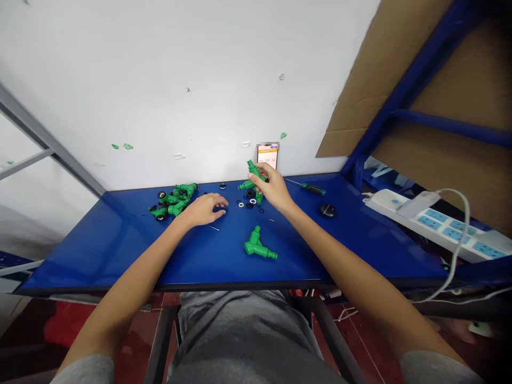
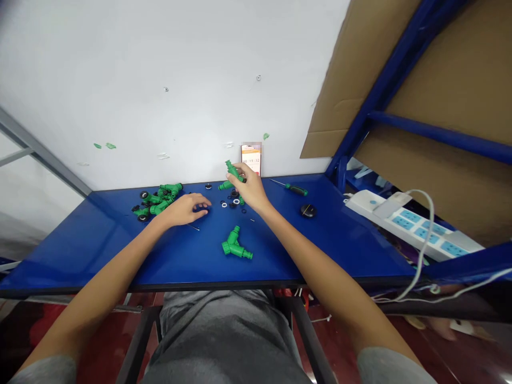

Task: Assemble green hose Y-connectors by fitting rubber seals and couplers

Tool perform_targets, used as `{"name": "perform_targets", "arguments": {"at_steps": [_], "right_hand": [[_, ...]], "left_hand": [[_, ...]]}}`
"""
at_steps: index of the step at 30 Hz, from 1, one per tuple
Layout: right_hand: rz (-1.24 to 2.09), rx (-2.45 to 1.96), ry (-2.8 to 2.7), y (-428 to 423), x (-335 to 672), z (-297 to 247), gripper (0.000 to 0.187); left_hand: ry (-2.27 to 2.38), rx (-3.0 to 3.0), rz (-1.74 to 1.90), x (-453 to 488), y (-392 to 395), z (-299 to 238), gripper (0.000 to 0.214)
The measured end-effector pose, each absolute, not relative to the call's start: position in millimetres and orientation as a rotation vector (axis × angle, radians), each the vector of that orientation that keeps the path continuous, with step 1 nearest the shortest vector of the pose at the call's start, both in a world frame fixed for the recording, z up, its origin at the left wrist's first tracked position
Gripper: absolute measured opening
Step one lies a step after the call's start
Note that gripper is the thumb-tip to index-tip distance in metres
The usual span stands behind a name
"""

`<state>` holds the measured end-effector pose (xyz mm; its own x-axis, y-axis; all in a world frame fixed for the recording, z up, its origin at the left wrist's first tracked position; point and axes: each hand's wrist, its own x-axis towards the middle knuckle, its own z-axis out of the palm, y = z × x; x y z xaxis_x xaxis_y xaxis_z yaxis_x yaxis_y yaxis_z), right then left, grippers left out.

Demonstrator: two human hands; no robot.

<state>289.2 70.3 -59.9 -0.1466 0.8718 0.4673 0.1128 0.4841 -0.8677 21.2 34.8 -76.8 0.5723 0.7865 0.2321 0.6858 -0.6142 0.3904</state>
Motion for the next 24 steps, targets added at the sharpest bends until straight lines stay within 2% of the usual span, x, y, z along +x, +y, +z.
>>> {"name": "perform_targets", "arguments": {"at_steps": [4, 9, 13, 18, 24], "right_hand": [[0.767, -0.902, -1.660, 68, 288, -62, 0.036], [0.679, -0.902, -1.763, 64, 278, -71, 0.032], [0.658, -0.871, -1.821, 62, 276, -73, 0.032], [0.574, -0.887, -1.934, 57, 277, -71, 0.029], [0.466, -0.866, -2.057, 52, 274, -73, 0.027]], "left_hand": [[1.206, 2.668, 0.378, 18, 37, -79, 0.019], [1.224, 2.593, 0.414, 19, 37, -78, 0.007], [1.209, 2.384, 0.701, 20, 34, -69, 0.009], [1.114, 1.869, 1.133, 22, 31, -57, 0.026], [1.013, 1.774, 1.354, 28, 30, -57, 0.033]]}}
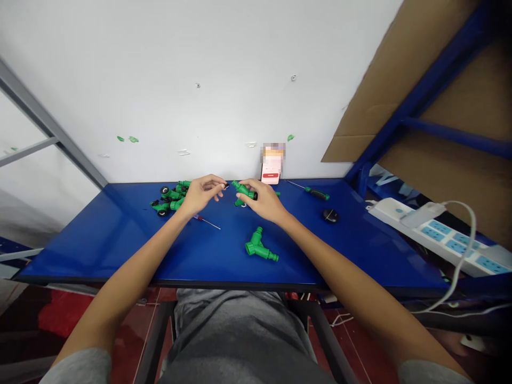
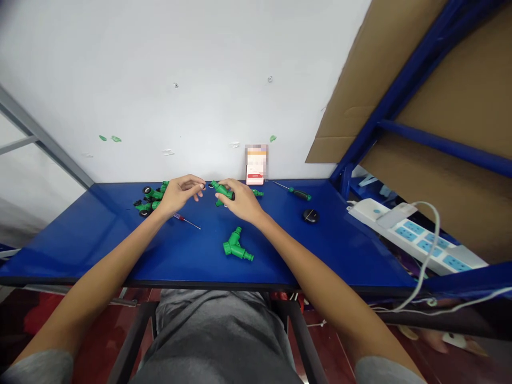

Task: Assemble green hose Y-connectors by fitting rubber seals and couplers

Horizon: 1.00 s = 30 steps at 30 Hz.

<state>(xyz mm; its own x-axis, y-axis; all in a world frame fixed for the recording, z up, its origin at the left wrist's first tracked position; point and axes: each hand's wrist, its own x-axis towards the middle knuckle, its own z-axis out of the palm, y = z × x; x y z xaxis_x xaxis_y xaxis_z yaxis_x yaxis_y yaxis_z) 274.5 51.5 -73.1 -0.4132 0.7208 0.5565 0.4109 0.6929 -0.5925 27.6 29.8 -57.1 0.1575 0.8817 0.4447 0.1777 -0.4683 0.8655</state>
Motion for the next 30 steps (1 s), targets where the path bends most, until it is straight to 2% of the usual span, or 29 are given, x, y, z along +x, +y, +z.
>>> {"name": "perform_targets", "arguments": {"at_steps": [10, 14, 17, 23, 30], "right_hand": [[0.394, -0.800, -2.228, 42, 269, -78, 0.028], [0.380, -0.793, -2.278, 40, 268, -79, 0.029], [0.408, -0.792, -2.235, 41, 268, -78, 0.026], [0.424, -0.842, -2.115, 44, 270, -75, 0.024], [0.410, -0.855, -2.075, 43, 269, -76, 0.025]], "left_hand": [[1.052, 1.675, 1.507, 36, 28, -61, 0.034], [0.992, 1.753, 1.443, 36, 26, -62, 0.031], [0.940, 1.882, 1.383, 36, 25, -61, 0.027], [0.966, 1.874, 1.548, 36, 24, -60, 0.023], [1.044, 1.876, 1.537, 41, 21, -65, 0.023]]}}
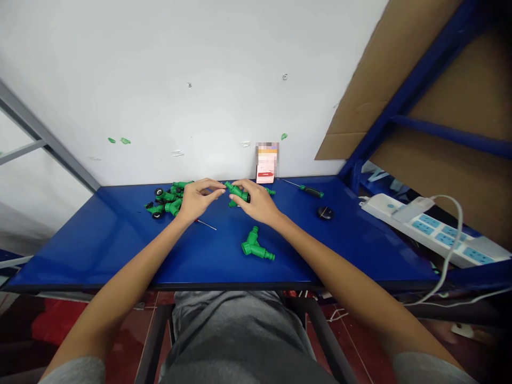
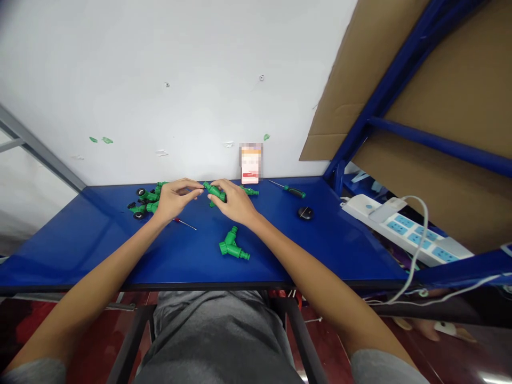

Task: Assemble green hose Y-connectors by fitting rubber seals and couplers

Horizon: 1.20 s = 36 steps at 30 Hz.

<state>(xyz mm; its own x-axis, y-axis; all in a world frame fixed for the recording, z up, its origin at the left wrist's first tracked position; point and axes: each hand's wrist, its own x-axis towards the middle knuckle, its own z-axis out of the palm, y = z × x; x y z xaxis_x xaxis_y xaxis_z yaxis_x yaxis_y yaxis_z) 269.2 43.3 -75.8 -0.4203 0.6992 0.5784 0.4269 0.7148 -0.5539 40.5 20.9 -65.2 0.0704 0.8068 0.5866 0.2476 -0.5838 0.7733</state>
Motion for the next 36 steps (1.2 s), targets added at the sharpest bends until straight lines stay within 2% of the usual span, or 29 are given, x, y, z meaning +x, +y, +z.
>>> {"name": "perform_targets", "arguments": {"at_steps": [6, 17, 27, 36], "right_hand": [[0.386, -0.864, -2.119, 38, 267, -74, 0.024], [0.313, -0.862, -2.137, 34, 268, -72, 0.023], [0.307, -0.874, -2.134, 34, 268, -72, 0.023], [0.280, -0.851, -2.151, 33, 266, -75, 0.026]], "left_hand": [[1.082, 1.762, 1.656, 48, 14, -61, 0.027], [1.094, 1.788, 1.596, 44, 16, -61, 0.030], [1.188, 2.442, 1.551, 34, 16, -59, 0.020], [1.085, 2.509, 1.633, 35, 20, -68, 0.021]]}}
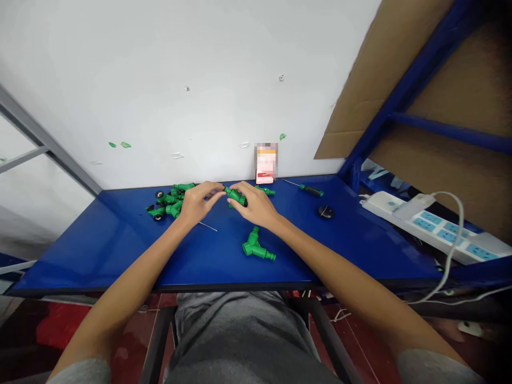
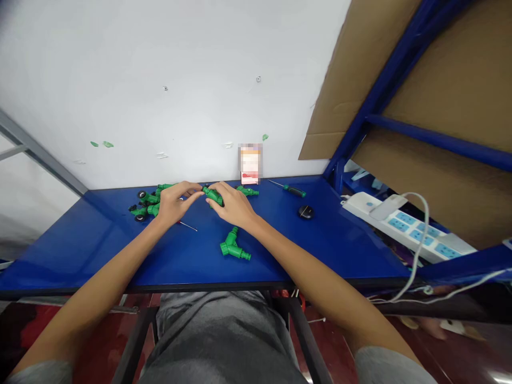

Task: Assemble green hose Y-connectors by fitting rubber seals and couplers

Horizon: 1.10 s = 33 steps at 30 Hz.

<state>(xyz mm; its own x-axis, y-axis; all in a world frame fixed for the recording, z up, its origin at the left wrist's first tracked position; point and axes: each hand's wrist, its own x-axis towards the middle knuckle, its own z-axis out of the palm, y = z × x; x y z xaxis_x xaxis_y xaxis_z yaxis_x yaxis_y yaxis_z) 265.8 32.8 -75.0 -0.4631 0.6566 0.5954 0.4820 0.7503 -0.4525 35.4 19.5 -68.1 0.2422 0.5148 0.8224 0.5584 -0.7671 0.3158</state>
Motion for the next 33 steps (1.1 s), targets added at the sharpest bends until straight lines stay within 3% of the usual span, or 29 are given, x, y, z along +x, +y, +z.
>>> {"name": "perform_targets", "arguments": {"at_steps": [8, 19, 33], "right_hand": [[0.209, -0.825, -2.209, 33, 269, -74, 0.028], [0.139, -0.800, -2.271, 37, 274, -74, 0.027], [0.367, -0.694, -2.204, 43, 272, -75, 0.026]], "left_hand": [[-1.142, -2.514, -1.689, 33, 20, -62, 0.027], [-0.944, -2.698, -1.497, 21, 26, -58, 0.023], [-1.228, -2.867, -1.597, 22, 25, -56, 0.036]]}}
